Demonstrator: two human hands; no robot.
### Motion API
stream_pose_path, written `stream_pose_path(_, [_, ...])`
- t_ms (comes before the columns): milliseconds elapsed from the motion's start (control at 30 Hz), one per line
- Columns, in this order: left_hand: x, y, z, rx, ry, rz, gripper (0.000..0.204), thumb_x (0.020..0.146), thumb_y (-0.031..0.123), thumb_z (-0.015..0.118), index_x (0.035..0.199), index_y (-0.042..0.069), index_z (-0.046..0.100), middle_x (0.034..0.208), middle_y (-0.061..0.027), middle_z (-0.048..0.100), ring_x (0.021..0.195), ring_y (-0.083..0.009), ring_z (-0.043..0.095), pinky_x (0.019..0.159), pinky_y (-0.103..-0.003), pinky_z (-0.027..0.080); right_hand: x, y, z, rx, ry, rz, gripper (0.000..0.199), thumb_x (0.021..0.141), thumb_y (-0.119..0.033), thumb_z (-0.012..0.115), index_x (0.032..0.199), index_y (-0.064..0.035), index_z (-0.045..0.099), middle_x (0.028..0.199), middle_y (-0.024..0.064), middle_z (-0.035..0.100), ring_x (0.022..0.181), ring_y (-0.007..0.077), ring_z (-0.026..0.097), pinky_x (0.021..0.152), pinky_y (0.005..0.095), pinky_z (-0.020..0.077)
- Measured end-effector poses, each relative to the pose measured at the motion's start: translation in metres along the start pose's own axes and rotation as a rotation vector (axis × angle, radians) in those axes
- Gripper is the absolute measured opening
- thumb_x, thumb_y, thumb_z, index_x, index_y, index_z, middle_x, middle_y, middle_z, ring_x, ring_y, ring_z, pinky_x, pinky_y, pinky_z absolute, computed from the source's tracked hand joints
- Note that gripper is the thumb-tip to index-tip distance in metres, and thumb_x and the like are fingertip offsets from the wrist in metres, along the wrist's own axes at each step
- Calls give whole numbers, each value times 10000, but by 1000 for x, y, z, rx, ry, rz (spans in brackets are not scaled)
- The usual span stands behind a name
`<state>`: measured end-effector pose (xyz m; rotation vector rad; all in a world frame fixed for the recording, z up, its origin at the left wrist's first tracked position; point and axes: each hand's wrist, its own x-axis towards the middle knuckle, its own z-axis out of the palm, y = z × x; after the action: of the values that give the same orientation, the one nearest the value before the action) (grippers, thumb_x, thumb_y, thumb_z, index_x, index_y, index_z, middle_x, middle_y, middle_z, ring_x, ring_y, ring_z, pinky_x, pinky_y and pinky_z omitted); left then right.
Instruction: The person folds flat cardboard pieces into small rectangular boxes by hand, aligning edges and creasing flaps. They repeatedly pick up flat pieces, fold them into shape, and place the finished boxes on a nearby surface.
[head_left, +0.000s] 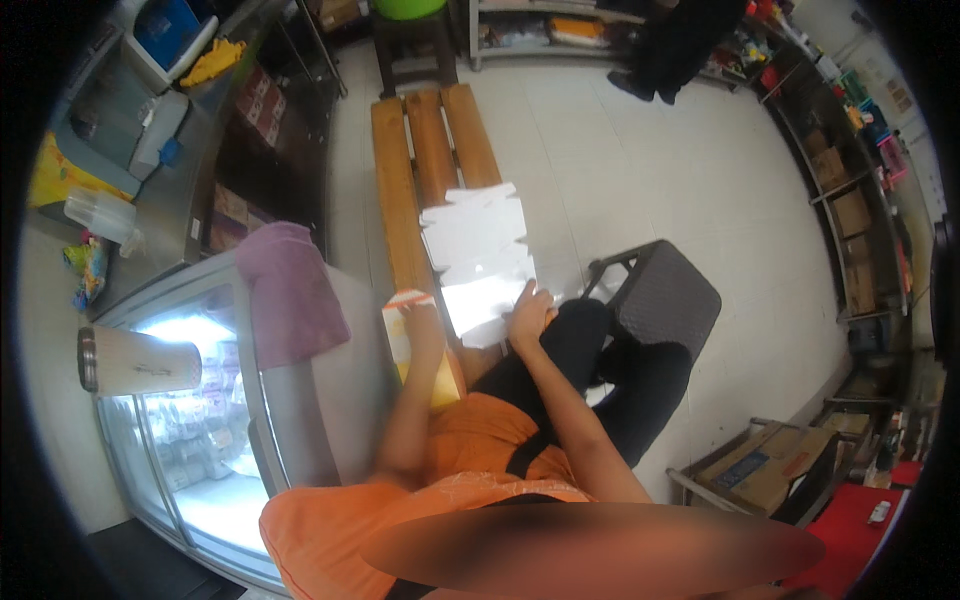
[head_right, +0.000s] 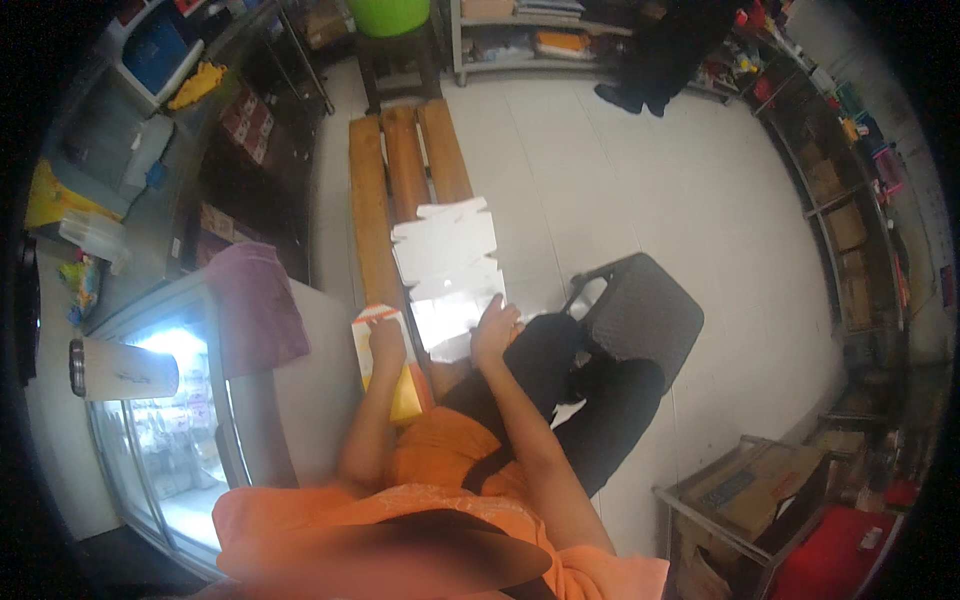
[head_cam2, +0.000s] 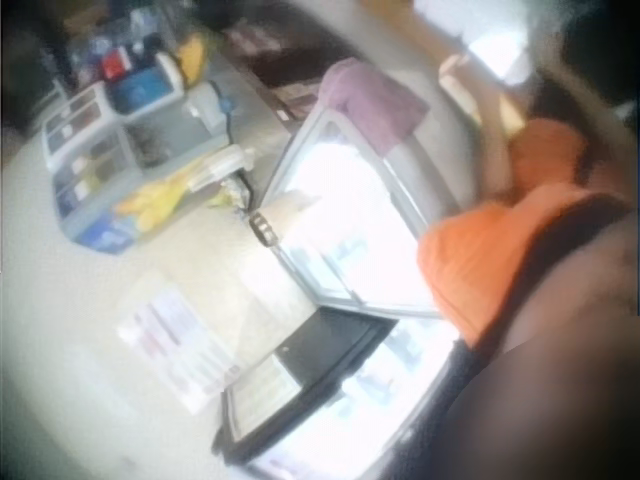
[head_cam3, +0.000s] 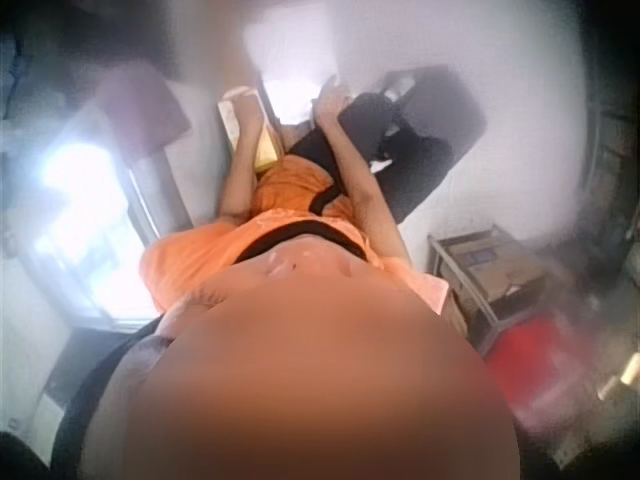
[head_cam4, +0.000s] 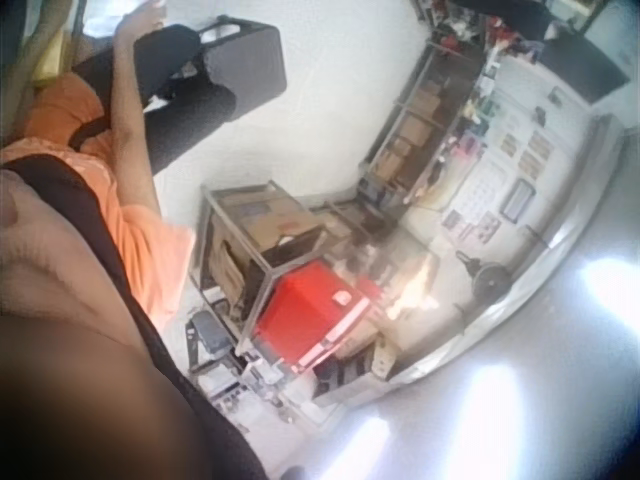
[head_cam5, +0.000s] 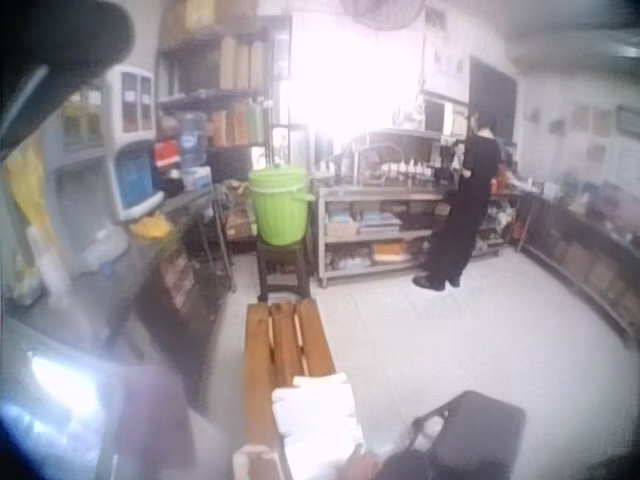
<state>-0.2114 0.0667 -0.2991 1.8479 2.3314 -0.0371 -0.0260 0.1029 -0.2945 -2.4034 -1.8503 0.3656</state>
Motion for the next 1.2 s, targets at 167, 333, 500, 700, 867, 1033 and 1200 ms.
stream_pose_path(167, [8, -19, 57, -40, 123, -12, 219, 839, 81, 591, 1014, -18, 675, 1253, -303, 555, 1258, -489, 477, 911, -457, 537, 5, -2, 13, 15, 58, 42, 660, 668, -235, 868, 1182, -69, 488, 1081, 137, 540, 1095, 286, 497, 904, 471, 355])
stream_pose_path(333, [27, -34, 108, -182, 379, -97, 201, 839, 98, 605, 993, 4, 692, 1234, -278, 579, 1222, -459, 514, 899, -455, 538, 11, 5, 12, 45, 20, 69, 538, 673, -184, 854, 1094, -60, 542, 1075, 139, 544, 1087, 301, 493, 904, 439, 362])
stream_pose_path(500, [21, -32, 71, -95, 213, -2, 168, 834, 93, 624, 944, -7, 700, 1139, -246, 640, 1086, -432, 610, 875, -476, 538, 11, 11, -10, 473, -87, 33, 518, 695, -170, 830, 1114, -43, 552, 1056, 222, 633, 1031, 390, 598, 845, 473, 460])
stream_pose_path(700, [2, -15, -69, -350, -86, -68, 431, 708, 324, 816, 982, 10, 704, 976, -206, 690, 946, -355, 669, 858, -423, 530, -9, 41, -116, 658, -76, -233, 455, 771, -147, 751, 1181, -111, 556, 993, 248, 674, 960, 467, 624, 821, 495, 490])
stream_pose_path(867, [-11, 46, -186, -741, 547, 376, 887, 657, 128, 844, 1430, 16, 423, 1134, -177, 682, 970, -274, 683, 875, -397, 524, -76, 110, -272, 610, 24, -394, 284, 797, -112, 720, 1059, -80, 615, 800, 263, 614, 772, 441, 621, 656, 442, 492])
stream_pose_path(1033, [-21, 109, -216, -1329, -257, 736, 621, 664, 40, 831, 1238, -32, 604, 1042, -108, 721, 895, -148, 667, 822, -302, 536, -158, 184, -357, 495, 164, -416, 248, 788, -38, 713, 1020, -78, 632, 812, 172, 645, 742, 373, 632, 637, 374, 495])
stream_pose_path(1200, [-66, 163, -152, -1267, -558, 780, 200, 737, 40, 794, 900, -51, 725, 811, -84, 731, 751, -132, 667, 691, -293, 535, -229, 254, -345, 544, 333, -145, 248, 774, -50, 742, 1008, -52, 660, 822, 117, 694, 738, 286, 673, 672, 326, 507])
